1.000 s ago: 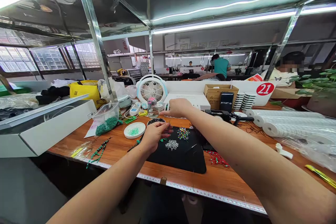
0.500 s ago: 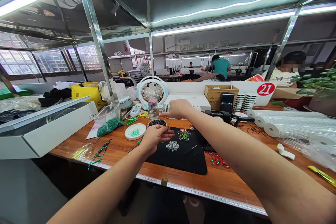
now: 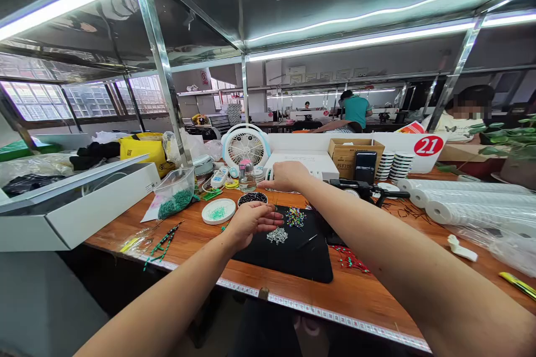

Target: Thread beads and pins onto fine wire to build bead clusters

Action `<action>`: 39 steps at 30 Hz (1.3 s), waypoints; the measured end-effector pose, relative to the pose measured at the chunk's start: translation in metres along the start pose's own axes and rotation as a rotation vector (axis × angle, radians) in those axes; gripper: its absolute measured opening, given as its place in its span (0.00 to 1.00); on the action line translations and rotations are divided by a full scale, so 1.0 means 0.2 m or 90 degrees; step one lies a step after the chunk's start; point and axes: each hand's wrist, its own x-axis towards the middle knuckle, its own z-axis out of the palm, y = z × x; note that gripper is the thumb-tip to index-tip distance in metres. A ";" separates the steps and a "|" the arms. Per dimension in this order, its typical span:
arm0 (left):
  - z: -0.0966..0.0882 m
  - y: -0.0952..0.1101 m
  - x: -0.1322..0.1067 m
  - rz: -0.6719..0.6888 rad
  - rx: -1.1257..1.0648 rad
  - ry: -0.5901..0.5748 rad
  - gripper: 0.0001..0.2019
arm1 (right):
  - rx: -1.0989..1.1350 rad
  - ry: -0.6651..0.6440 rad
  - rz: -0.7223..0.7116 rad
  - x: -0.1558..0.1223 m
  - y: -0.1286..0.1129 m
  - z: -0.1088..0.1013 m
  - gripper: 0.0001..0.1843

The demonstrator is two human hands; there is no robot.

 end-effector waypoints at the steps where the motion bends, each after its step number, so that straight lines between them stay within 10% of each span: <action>1: 0.00 -0.01 -0.01 0.001 -0.001 -0.006 0.11 | 0.000 0.000 0.000 0.00 0.00 0.00 0.44; 26: 0.00 -0.07 0.01 -0.053 0.176 0.037 0.04 | -0.007 -0.002 -0.009 -0.02 -0.01 -0.01 0.42; 39: -0.10 -0.23 -0.66 -0.136 0.239 -0.038 0.13 | 0.009 -0.014 -0.004 -0.01 0.00 -0.01 0.43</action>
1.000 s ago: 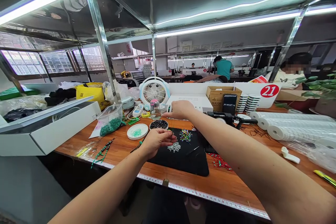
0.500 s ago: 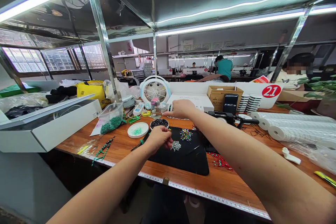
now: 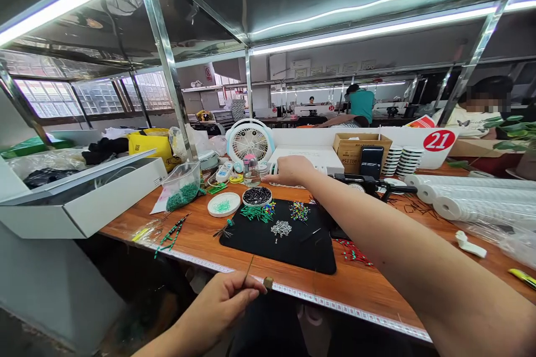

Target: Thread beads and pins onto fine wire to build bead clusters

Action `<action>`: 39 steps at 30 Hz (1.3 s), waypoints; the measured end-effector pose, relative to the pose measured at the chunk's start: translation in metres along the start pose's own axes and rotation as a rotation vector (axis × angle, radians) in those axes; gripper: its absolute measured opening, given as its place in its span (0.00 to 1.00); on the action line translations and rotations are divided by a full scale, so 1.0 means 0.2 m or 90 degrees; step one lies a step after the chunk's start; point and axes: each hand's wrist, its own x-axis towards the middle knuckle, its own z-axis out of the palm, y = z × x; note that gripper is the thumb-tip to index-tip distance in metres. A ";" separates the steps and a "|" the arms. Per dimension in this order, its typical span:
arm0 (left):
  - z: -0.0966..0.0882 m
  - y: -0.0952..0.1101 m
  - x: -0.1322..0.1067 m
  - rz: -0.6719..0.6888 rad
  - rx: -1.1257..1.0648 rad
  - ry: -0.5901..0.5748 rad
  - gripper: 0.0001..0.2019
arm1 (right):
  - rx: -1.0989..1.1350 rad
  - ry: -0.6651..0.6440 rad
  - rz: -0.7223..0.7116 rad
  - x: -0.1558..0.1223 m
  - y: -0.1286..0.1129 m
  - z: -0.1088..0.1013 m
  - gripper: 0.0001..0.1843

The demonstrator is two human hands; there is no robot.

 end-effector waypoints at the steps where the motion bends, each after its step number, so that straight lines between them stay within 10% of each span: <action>1: -0.02 -0.03 -0.03 0.016 -0.016 0.023 0.14 | 0.000 0.000 0.000 0.00 0.00 0.00 0.43; 8: -0.07 -0.12 -0.09 0.027 -0.242 0.174 0.15 | -0.009 0.003 0.007 0.00 0.00 0.01 0.43; 13: -0.04 -0.08 -0.09 0.098 -0.409 0.110 0.19 | 0.001 0.008 0.001 0.00 0.00 0.02 0.42; 20: -0.01 -0.06 -0.07 0.030 -0.298 0.081 0.11 | 0.055 0.100 -0.086 -0.03 0.02 -0.02 0.29; 25: 0.04 -0.05 -0.08 0.025 -0.298 0.093 0.14 | 0.130 0.206 -0.245 -0.26 -0.08 -0.08 0.17; 30: 0.05 -0.01 -0.09 0.008 -0.276 0.124 0.15 | 0.132 0.036 -0.451 -0.60 -0.32 -0.02 0.25; 33: 0.06 -0.03 -0.08 0.015 -0.272 0.122 0.15 | 0.059 0.022 -0.506 -0.71 -0.42 0.06 0.11; 39: 0.07 -0.18 0.00 0.114 -0.352 0.157 0.21 | 0.367 0.186 -0.336 -0.63 -0.28 0.07 0.09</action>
